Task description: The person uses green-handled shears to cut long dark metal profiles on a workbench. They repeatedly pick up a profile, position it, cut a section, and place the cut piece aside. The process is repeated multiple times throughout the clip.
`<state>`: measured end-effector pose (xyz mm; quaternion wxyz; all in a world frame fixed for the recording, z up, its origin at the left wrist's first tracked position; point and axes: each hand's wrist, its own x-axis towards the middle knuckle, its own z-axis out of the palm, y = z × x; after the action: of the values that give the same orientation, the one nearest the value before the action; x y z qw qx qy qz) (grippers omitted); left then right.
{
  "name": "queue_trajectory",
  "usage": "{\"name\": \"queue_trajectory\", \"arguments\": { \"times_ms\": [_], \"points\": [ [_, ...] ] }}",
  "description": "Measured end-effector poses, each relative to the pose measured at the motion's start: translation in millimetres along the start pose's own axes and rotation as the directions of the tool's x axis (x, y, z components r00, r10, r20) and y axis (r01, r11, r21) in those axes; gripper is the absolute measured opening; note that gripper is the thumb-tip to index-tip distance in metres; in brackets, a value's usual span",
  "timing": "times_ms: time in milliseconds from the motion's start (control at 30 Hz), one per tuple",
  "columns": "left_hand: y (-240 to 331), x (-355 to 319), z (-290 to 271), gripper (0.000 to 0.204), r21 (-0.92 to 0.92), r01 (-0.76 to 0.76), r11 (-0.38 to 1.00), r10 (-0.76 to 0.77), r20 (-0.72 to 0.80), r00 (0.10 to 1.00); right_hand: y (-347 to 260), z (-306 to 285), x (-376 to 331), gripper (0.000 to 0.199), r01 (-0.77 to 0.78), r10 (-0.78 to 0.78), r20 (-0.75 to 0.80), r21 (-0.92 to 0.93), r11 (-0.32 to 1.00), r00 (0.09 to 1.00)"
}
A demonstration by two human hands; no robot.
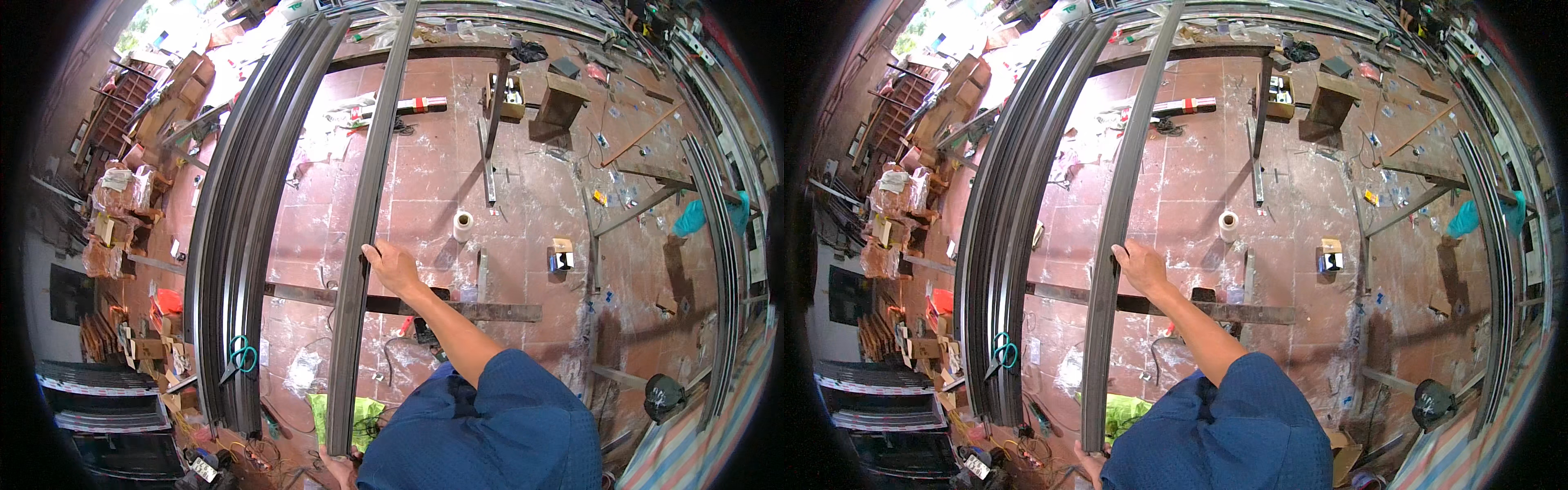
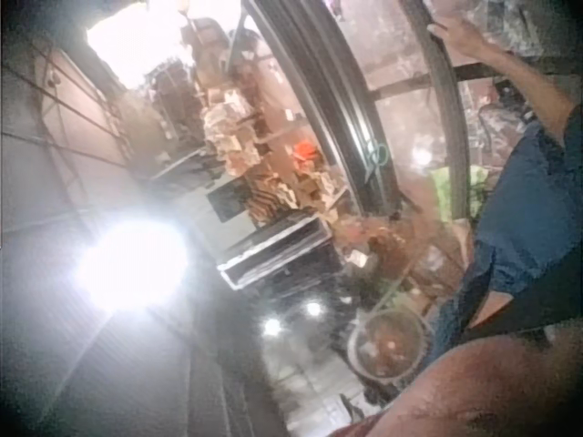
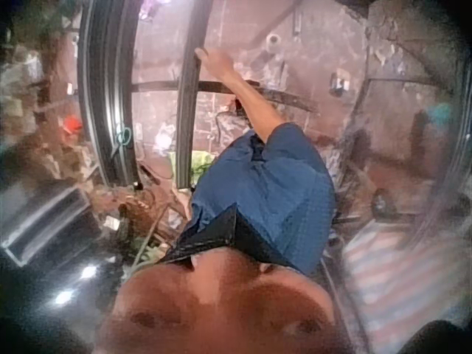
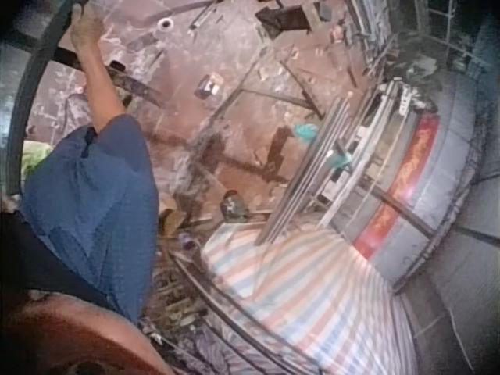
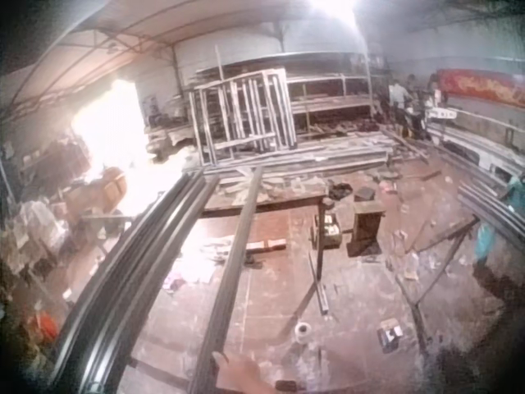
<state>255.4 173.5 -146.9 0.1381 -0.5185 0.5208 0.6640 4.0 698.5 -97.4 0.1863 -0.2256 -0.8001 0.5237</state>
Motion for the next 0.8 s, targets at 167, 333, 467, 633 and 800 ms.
{"name": "queue_trajectory", "arguments": {
  "times_ms": [167, 333, 467, 633, 800],
  "points": [
    [6.1, -31.1, 24.8, 0.066, -0.001, -0.064, 0.998, 0.064, 0.045, 0.997, -4.8, -6.4, 0.8, 0.047, -0.023, 0.023, 0.028, -0.012, 1.000, 0.999],
    [-0.6, -23.7, 19.0, 0.065, -0.021, -0.124, 0.992, 0.125, 0.090, 0.988, 0.5, -4.0, -0.3, 0.048, 0.015, -0.015, -0.018, -0.002, 1.000, 1.000],
    [-18.2, -19.9, 13.1, 0.064, -0.040, -0.193, 0.980, 0.195, 0.091, 0.976, 12.1, -7.1, -5.4, 0.044, -0.040, 0.040, -0.009, -0.100, 0.994, 0.999],
    [-37.9, -17.5, 10.1, 0.064, -0.059, -0.268, 0.962, 0.272, 0.090, 0.958, 18.3, -16.8, -7.3, 0.038, -0.087, 0.106, 0.043, -0.320, 0.943, 0.993],
    [-61.4, -10.8, 3.6, 0.064, -0.041, -0.465, 0.885, 0.465, 0.157, 0.871, 21.9, -10.3, -5.6, 0.035, 0.002, -0.026, -0.048, -0.451, 0.892, 0.999]
  ]
}}
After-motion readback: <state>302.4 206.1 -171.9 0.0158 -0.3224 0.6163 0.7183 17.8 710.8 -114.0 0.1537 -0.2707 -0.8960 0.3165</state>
